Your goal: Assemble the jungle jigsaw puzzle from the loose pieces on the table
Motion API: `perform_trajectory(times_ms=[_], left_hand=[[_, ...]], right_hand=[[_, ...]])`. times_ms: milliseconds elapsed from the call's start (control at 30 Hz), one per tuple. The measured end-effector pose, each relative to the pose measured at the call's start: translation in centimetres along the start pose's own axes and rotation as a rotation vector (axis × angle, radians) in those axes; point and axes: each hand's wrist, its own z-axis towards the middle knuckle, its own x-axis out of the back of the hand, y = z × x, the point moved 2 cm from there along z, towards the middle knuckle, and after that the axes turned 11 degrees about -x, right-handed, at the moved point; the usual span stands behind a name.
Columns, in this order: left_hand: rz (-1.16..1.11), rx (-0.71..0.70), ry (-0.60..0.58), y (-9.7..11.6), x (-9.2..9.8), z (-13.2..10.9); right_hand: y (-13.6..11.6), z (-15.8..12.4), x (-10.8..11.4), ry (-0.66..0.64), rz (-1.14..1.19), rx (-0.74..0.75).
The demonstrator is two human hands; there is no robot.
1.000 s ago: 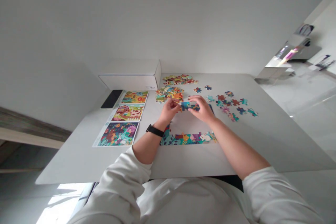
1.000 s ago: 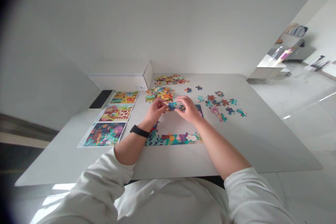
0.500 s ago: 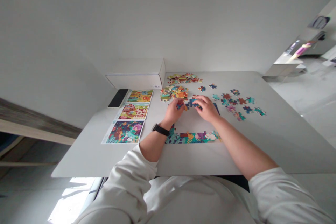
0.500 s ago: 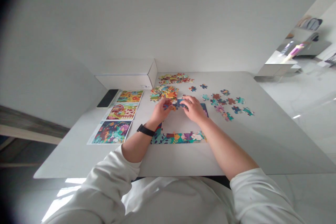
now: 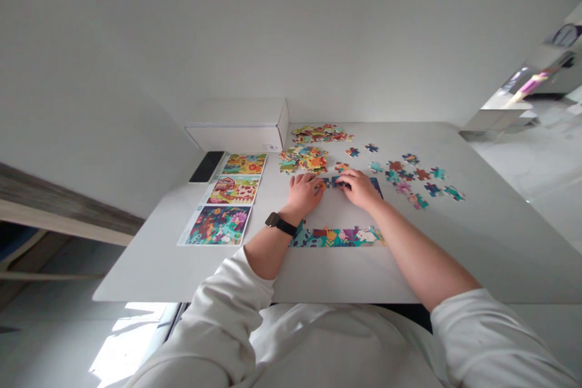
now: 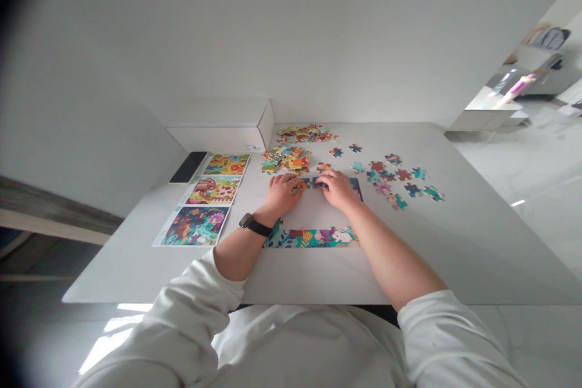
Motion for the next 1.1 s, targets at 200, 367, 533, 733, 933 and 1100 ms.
perform_trajectory(times_ms=[200,367,533,733,933,1100], left_hand=[[0.020,-0.002,-0.046,0.0,-0.1,0.0],[0.028,-0.025,-0.052,-0.1,-0.2,0.0],[0.008,-0.020,-0.056,0.0,-0.1,-0.1],[0.016,0.038,-0.075,0.5,0.1,-0.2],[0.053,0.041,-0.119,0.8,0.2,-0.5],[0.064,0.010,-0.164,0.9,0.1,-0.7]], right_hand=[[-0.3,0.3,-0.2,-0.011,0.020,-0.015],[-0.3,0.3,0.0,0.002,0.060,0.003],[-0.4,0.3,0.3,0.027,0.087,0.012],[-0.3,0.3,-0.4,-0.004,0.024,0.002],[-0.2,0.2,-0.8,-0.012,-0.019,-0.006],[-0.3,0.1,-0.4,-0.002,-0.023,-0.003]])
